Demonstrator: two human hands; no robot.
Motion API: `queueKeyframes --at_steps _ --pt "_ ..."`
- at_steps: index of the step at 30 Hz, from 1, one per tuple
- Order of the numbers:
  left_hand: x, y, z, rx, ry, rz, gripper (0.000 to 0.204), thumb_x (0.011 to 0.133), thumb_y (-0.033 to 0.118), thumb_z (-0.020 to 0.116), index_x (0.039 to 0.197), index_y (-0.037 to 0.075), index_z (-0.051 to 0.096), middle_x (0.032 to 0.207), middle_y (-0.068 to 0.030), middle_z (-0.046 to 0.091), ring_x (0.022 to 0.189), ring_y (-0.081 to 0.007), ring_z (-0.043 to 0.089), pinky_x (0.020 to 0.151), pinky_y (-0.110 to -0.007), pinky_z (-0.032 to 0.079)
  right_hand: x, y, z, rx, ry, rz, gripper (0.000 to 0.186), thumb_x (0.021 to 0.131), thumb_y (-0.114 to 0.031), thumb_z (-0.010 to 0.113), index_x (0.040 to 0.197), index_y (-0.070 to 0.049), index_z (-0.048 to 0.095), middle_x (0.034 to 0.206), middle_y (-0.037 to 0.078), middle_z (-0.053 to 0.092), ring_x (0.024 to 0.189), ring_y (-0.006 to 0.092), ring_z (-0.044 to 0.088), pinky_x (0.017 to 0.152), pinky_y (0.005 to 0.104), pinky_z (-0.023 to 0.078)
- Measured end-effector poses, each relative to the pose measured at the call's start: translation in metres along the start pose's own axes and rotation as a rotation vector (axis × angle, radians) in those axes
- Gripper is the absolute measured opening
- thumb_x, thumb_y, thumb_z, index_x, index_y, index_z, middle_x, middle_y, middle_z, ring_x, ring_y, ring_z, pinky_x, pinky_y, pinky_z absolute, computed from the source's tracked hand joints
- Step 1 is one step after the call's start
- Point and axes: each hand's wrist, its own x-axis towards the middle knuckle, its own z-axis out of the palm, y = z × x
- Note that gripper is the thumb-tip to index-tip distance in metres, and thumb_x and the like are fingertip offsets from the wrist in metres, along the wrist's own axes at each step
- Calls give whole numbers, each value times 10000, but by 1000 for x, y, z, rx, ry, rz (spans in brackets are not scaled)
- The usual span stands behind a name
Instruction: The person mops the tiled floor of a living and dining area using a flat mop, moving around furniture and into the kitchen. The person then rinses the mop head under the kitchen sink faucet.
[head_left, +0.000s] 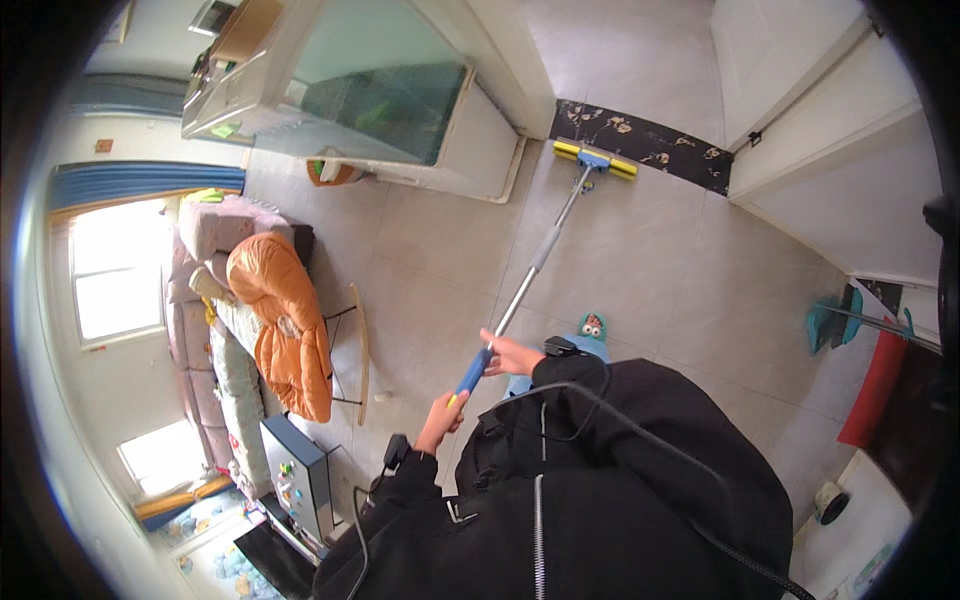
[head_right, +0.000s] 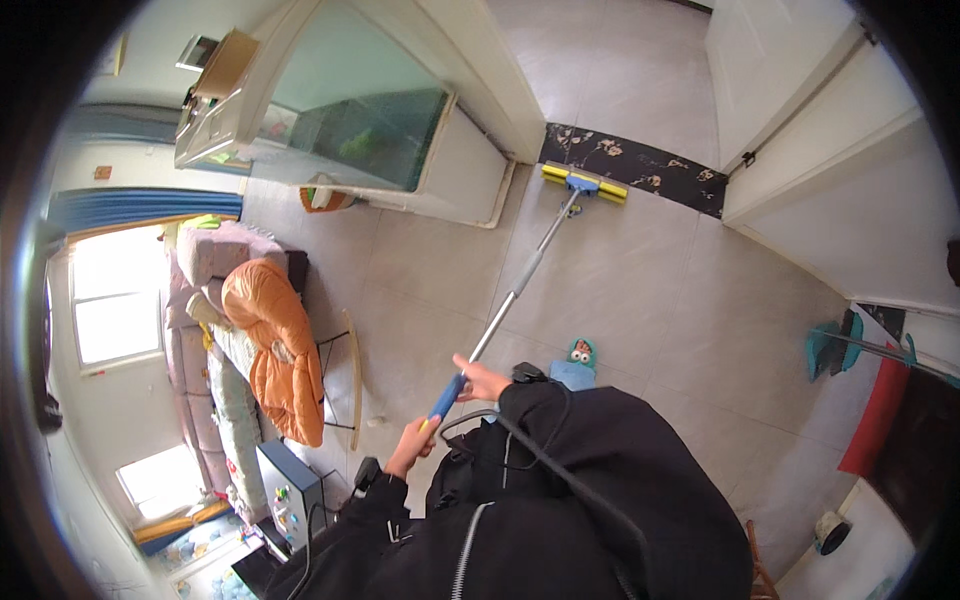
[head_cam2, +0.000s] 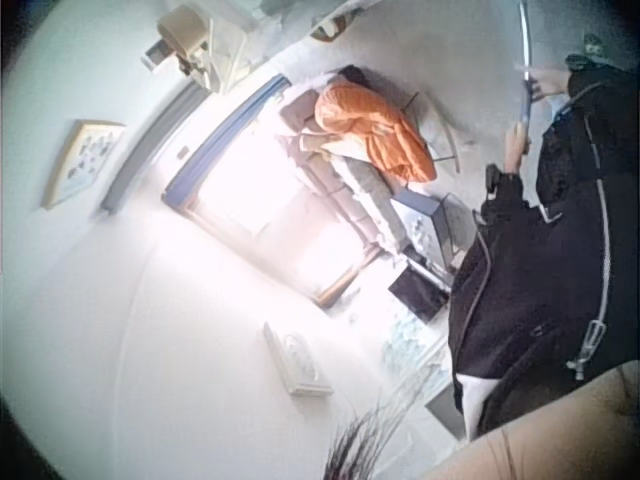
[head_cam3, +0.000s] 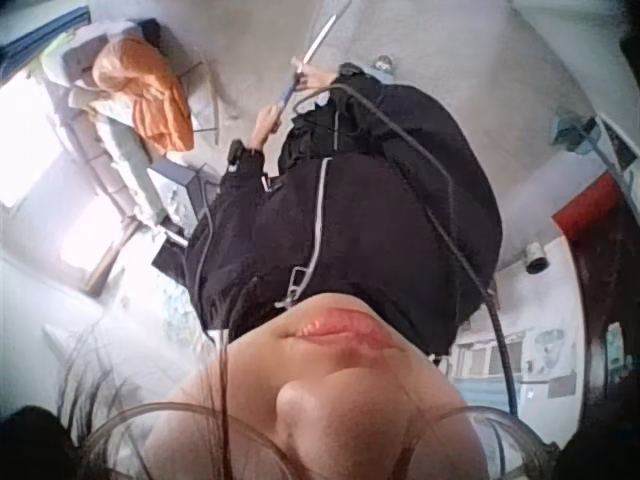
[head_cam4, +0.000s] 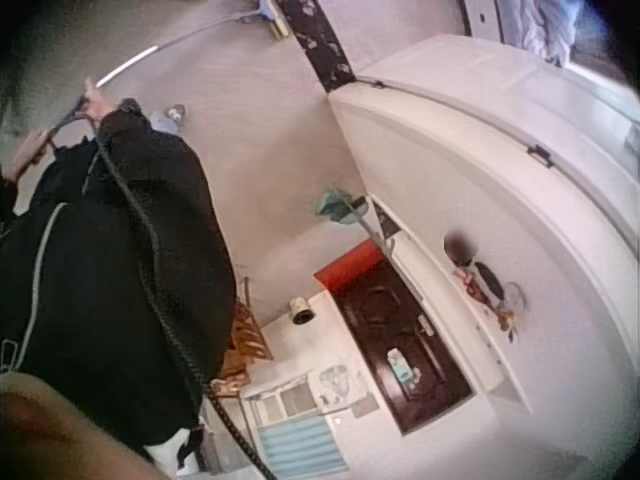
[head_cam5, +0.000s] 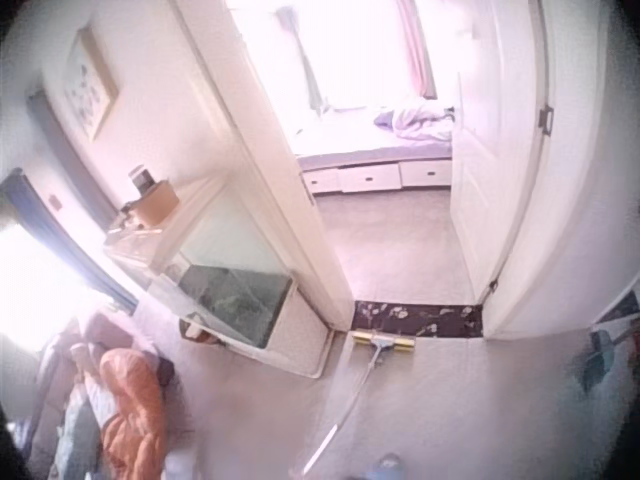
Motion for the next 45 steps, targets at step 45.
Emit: queueKeyframes --at_steps 45 --pt "106 -79 -26 -127 -46 146 376 774 440 553 744 73 478 463 3 393 323 -65 338 296 -223 242 -117 -2 -50 184 464 -601 342 819 -118 383 1152 -160 447 1025 44 541 895 164 512 748 301 418"
